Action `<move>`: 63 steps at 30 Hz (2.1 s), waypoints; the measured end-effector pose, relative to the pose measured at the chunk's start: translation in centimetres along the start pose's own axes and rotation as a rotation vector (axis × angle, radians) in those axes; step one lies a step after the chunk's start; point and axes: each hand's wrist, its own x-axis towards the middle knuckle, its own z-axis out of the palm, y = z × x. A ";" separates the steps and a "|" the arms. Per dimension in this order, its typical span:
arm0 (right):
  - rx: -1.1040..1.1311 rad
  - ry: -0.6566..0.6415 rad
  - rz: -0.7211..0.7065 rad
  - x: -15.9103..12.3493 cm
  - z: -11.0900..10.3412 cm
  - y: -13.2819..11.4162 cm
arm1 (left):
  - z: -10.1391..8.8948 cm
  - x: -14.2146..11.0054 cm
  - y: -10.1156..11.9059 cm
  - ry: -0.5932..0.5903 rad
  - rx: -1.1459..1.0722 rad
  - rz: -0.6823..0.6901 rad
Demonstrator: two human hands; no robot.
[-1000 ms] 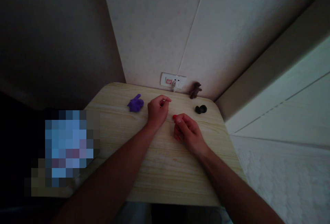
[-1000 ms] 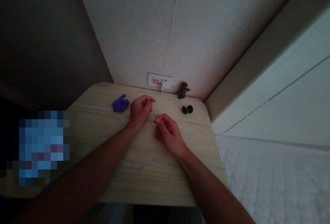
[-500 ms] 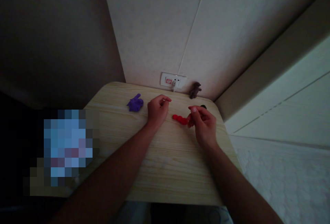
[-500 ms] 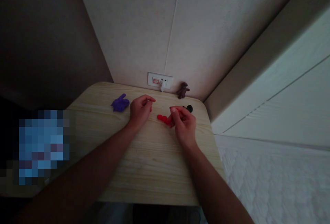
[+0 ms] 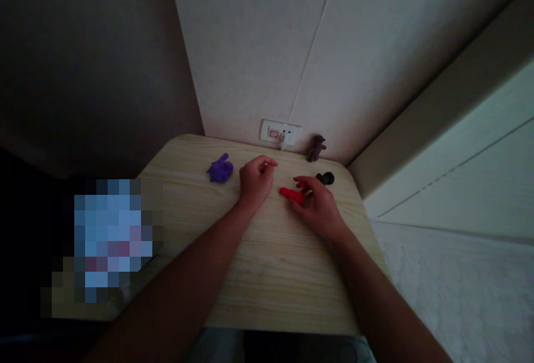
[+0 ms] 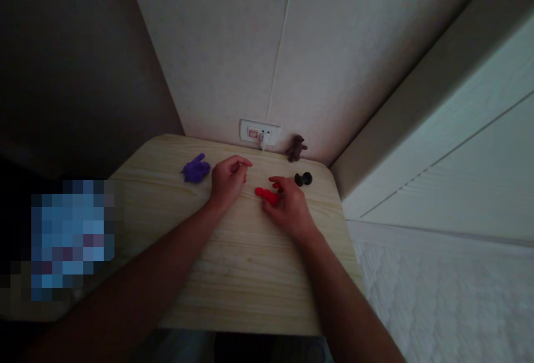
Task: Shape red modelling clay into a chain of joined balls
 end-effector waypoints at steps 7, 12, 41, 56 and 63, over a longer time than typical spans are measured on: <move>0.179 0.067 0.078 0.1 0.2 0.4 | 0.0 0.0 0.1 -0.008 -0.096 -0.017; 0.459 0.280 0.141 0.3 0.6 0.2 | 0.5 -0.3 0.5 -0.176 -0.361 -0.108; 1.021 0.202 0.361 0.9 0.7 -0.4 | 2.0 -1.0 0.4 -0.427 -0.725 -0.323; 1.116 0.209 0.453 1.4 -0.1 -0.3 | 2.0 -1.1 0.1 -0.503 -0.576 -0.261; 1.082 0.240 0.433 1.4 0.0 -0.3 | 1.9 -1.2 0.2 -0.512 -0.586 -0.268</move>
